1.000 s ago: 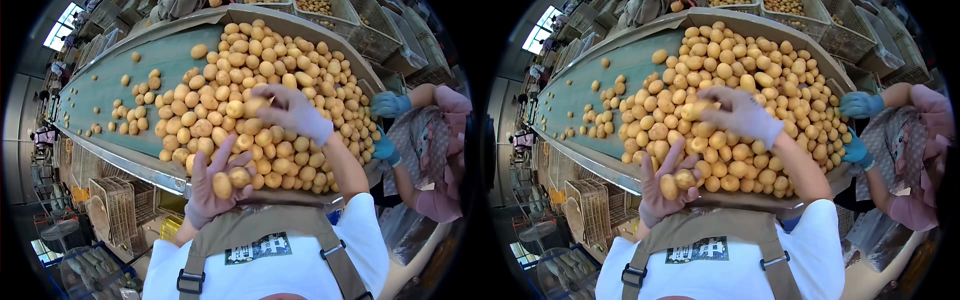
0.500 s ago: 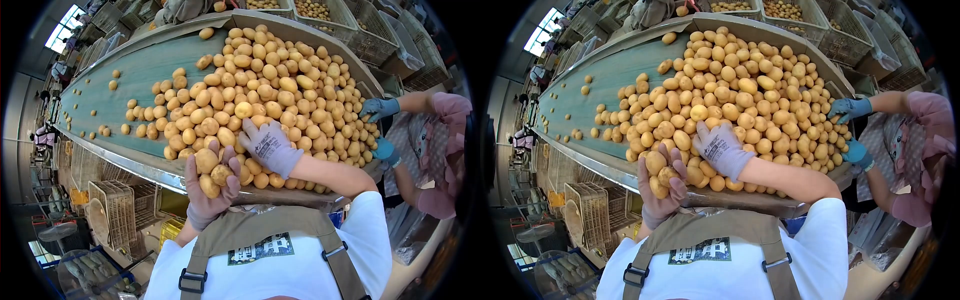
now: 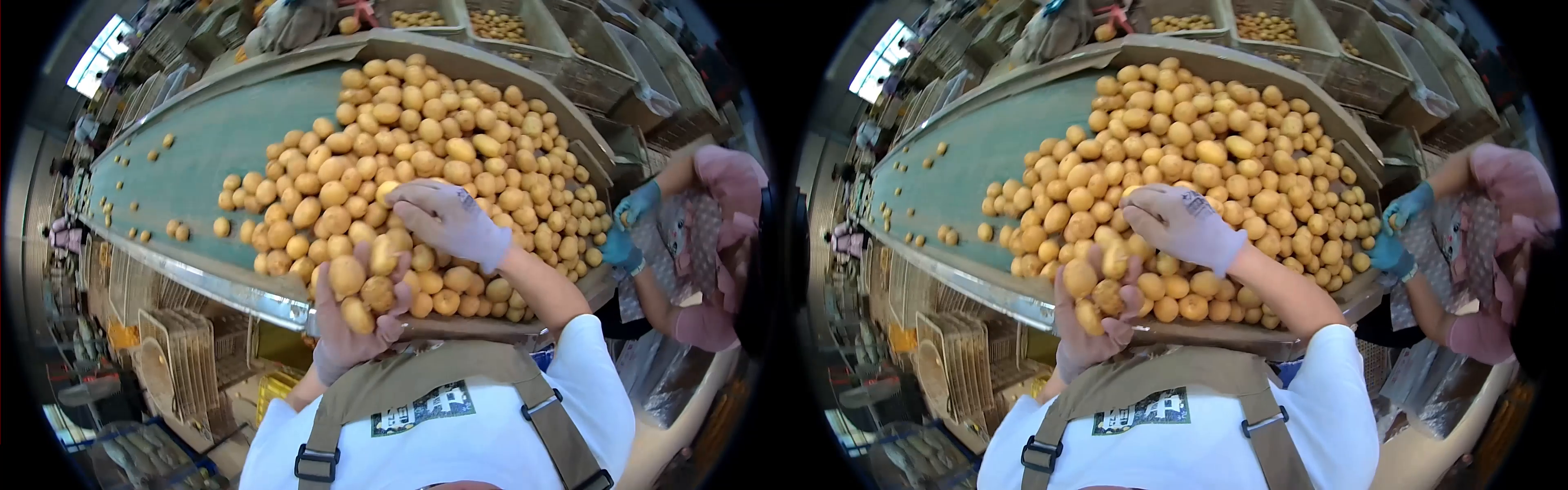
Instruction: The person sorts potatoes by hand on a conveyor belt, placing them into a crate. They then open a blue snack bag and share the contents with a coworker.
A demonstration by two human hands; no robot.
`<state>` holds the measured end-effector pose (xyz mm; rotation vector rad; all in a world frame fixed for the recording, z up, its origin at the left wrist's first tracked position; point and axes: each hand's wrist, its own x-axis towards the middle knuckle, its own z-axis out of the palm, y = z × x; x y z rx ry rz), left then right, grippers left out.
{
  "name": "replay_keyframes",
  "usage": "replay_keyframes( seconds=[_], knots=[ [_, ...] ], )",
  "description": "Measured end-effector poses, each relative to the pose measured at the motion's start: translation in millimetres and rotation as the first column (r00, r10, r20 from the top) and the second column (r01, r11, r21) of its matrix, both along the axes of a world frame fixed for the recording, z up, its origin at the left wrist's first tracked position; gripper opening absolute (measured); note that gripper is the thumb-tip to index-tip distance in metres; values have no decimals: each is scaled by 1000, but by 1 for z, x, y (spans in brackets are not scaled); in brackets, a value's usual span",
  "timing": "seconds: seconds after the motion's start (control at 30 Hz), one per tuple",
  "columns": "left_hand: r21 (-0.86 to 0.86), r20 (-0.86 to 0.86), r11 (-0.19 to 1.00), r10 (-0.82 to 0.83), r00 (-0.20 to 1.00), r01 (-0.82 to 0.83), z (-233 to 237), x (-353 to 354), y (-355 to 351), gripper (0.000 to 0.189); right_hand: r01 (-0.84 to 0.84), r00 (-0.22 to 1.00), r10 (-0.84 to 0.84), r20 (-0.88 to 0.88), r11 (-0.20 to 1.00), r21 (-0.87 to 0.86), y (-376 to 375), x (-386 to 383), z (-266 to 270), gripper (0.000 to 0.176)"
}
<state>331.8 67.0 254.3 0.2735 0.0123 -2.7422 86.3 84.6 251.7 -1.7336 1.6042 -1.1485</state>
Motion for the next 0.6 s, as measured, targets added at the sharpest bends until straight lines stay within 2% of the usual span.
replay_keyframes(
  seconds=[0.03,0.07,0.13,0.17,0.2,0.23,0.27,0.3,0.33,0.4,0.43,0.47,0.53,0.57,0.6],
  knots=[
    [-11,61,1000,-1,998,2,5,-3,-3,59,73,961,-62,-269,997,31,-9,-10,-4,27],
    [120,-7,992,-43,999,43,3,-4,-10,59,160,850,-110,-516,986,52,-16,-16,-12,27],
    [159,-107,983,-78,991,95,-5,-7,-15,54,222,812,16,-584,916,334,-36,-14,-54,31],
    [161,-117,980,-98,988,116,-5,-9,-17,54,230,811,43,-583,893,386,-44,-13,-47,37],
    [189,-17,979,-78,997,80,1,-10,-17,55,227,812,81,-577,868,442,-46,-16,-38,43],
    [210,-52,975,-67,996,77,-1,-11,-18,54,224,826,55,-561,881,416,-40,-21,-31,43],
    [233,-81,970,-47,996,65,-5,-10,-20,53,214,840,35,-541,895,391,-34,-24,-26,44],
    [271,-96,962,-1,995,27,-9,-2,-21,53,253,883,-166,-440,956,147,-26,-30,-56,48],
    [306,-115,952,51,992,-14,-12,3,-23,53,313,923,-278,-268,945,97,-15,-29,-49,50],
    [40,8,988,151,989,-151,-15,-2,-21,56,436,894,-437,100,899,33,9,-20,-28,54],
    [-275,132,942,234,963,-191,-4,-14,-13,59,352,901,-354,250,934,53,20,-8,-12,53],
    [-564,232,810,339,912,-157,2,-22,-8,62,272,872,-274,405,960,65,32,6,-1,53],
    [-660,183,737,345,921,-145,0,-23,-13,84,134,981,-91,169,955,-265,36,29,1,49],
    [-900,201,434,498,843,-42,-1,-25,-8,89,139,988,-154,-1,892,-430,36,41,-1,43],
    [-989,144,79,643,752,122,0,-26,-3,95,128,991,-128,30,883,-452,36,43,-2,42]
  ],
)
